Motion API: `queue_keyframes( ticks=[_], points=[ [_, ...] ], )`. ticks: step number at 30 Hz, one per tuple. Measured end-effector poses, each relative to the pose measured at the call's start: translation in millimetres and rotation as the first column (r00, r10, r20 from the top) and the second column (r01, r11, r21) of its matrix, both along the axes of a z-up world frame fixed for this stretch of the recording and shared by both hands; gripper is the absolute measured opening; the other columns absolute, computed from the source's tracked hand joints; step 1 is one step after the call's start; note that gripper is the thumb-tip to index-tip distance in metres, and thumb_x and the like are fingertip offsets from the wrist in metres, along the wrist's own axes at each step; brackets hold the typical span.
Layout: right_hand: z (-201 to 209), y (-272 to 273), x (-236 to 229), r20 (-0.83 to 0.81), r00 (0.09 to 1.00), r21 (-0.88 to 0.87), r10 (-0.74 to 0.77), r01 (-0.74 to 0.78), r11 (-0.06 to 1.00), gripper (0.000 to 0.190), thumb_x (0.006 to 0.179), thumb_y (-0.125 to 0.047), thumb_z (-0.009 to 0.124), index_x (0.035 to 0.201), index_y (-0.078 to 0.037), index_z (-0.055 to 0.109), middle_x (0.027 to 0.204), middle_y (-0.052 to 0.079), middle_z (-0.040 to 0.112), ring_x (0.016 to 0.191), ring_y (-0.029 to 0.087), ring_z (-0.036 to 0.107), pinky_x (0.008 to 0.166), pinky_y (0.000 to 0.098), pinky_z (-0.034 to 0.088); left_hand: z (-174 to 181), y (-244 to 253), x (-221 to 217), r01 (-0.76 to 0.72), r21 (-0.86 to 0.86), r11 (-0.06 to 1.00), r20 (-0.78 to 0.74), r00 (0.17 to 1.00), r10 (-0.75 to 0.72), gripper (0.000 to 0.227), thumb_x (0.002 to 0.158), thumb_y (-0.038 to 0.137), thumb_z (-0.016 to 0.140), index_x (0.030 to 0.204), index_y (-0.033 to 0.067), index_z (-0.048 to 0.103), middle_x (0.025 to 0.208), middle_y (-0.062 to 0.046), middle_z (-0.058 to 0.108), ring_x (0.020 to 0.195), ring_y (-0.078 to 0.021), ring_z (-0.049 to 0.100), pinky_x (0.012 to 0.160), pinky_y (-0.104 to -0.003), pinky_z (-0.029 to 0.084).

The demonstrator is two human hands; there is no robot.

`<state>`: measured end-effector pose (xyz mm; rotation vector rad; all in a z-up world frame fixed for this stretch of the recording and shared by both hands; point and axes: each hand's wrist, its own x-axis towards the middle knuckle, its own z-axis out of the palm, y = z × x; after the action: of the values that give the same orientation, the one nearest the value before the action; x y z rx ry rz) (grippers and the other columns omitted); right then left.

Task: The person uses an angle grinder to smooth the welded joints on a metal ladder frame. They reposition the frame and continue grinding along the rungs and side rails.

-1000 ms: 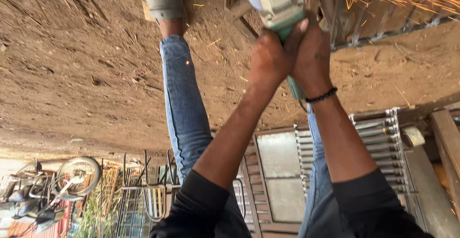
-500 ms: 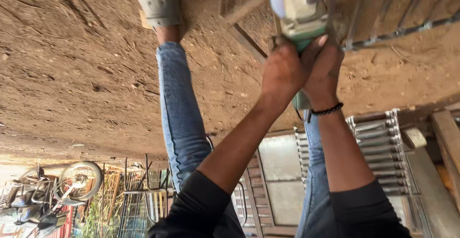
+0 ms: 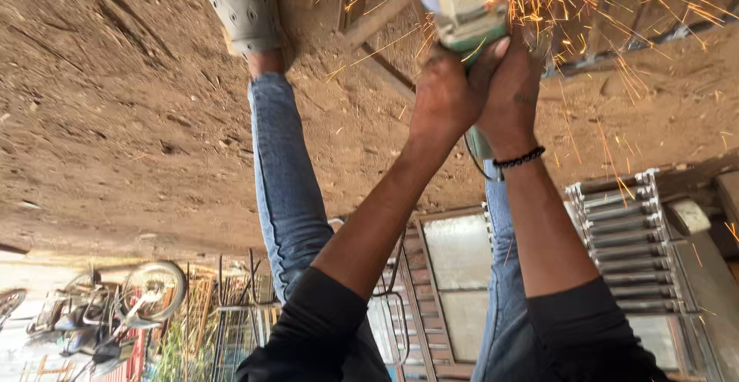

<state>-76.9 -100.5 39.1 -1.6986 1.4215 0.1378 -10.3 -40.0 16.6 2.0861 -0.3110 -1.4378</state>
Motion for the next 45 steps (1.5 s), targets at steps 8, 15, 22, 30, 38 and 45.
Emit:
queue_keyframes(
  ticks=[8,15,22,30,38,45],
  points=[
    [-0.1,-3.6,1.1,0.098,0.995,0.008,-0.018,0.017,1.000,0.028,0.114,-0.023,0.050,0.108,0.003,0.059,0.094,0.021,0.068,0.086,0.035,0.068,0.074,0.0437,0.050,-4.0,-8.4,5.8,0.016,-0.028,0.999,0.090,0.996,-0.014,0.068,0.090,0.054,0.071,0.094,-0.0137,0.063,0.083,-0.031,0.069,0.077,-0.0451,0.073,0.068,-0.049,0.059],
    [-10.1,-1.7,-8.0,-0.034,0.974,0.143,-0.223,0.226,0.964,0.032,0.115,-0.025,0.046,0.105,0.001,0.060,0.088,0.014,0.065,0.084,0.020,0.062,0.070,0.0390,0.049,3.4,-2.2,2.9,0.026,-0.201,0.979,0.086,0.996,-0.009,0.060,0.097,0.054,0.065,0.106,-0.0049,0.073,0.092,-0.029,0.073,0.086,-0.0433,0.074,0.077,-0.049,0.059],
    [4.0,-0.1,-32.6,0.083,0.992,-0.076,-0.095,0.102,0.992,0.032,0.119,-0.025,0.046,0.107,0.004,0.054,0.099,0.013,0.065,0.092,0.018,0.059,0.077,0.0374,0.051,9.0,-22.2,-14.4,0.005,0.054,0.999,-0.083,0.997,0.000,0.079,0.083,0.062,0.071,0.106,-0.0125,0.060,0.086,-0.029,0.073,0.083,-0.0414,0.077,0.072,-0.046,0.062],
    [-8.1,-13.6,-19.9,0.101,0.994,-0.174,0.046,-0.028,0.984,0.041,0.121,-0.032,0.051,0.102,0.003,0.056,0.086,0.014,0.069,0.081,0.022,0.074,0.064,0.0355,0.053,-2.5,-34.4,-3.9,-0.065,0.014,0.998,-0.159,0.985,0.066,0.087,0.077,0.064,0.072,0.118,-0.0120,0.060,0.089,-0.024,0.078,0.082,-0.0317,0.082,0.073,-0.040,0.065],
    [-2.3,-14.9,-11.5,0.137,0.991,-0.156,0.010,0.012,0.988,0.032,0.121,-0.028,0.053,0.134,0.001,0.055,0.104,0.015,0.076,0.096,0.025,0.080,0.076,0.0367,0.059,-10.1,-23.2,-15.4,-0.200,-0.130,0.971,-0.111,0.976,0.186,0.089,0.086,0.064,0.076,0.123,-0.0144,0.056,0.100,-0.026,0.077,0.094,-0.0340,0.080,0.079,-0.039,0.065],
    [-9.6,-12.5,-17.1,0.049,0.999,-0.141,0.004,0.003,0.990,0.041,0.116,-0.022,0.058,0.149,0.001,0.048,0.107,0.012,0.080,0.097,0.022,0.083,0.078,0.0339,0.063,-15.5,-26.8,-13.0,-0.067,-0.013,0.998,-0.164,0.984,0.064,0.096,0.082,0.061,0.074,0.127,-0.0190,0.048,0.099,-0.028,0.076,0.092,-0.0341,0.081,0.078,-0.039,0.065]
  ],
)
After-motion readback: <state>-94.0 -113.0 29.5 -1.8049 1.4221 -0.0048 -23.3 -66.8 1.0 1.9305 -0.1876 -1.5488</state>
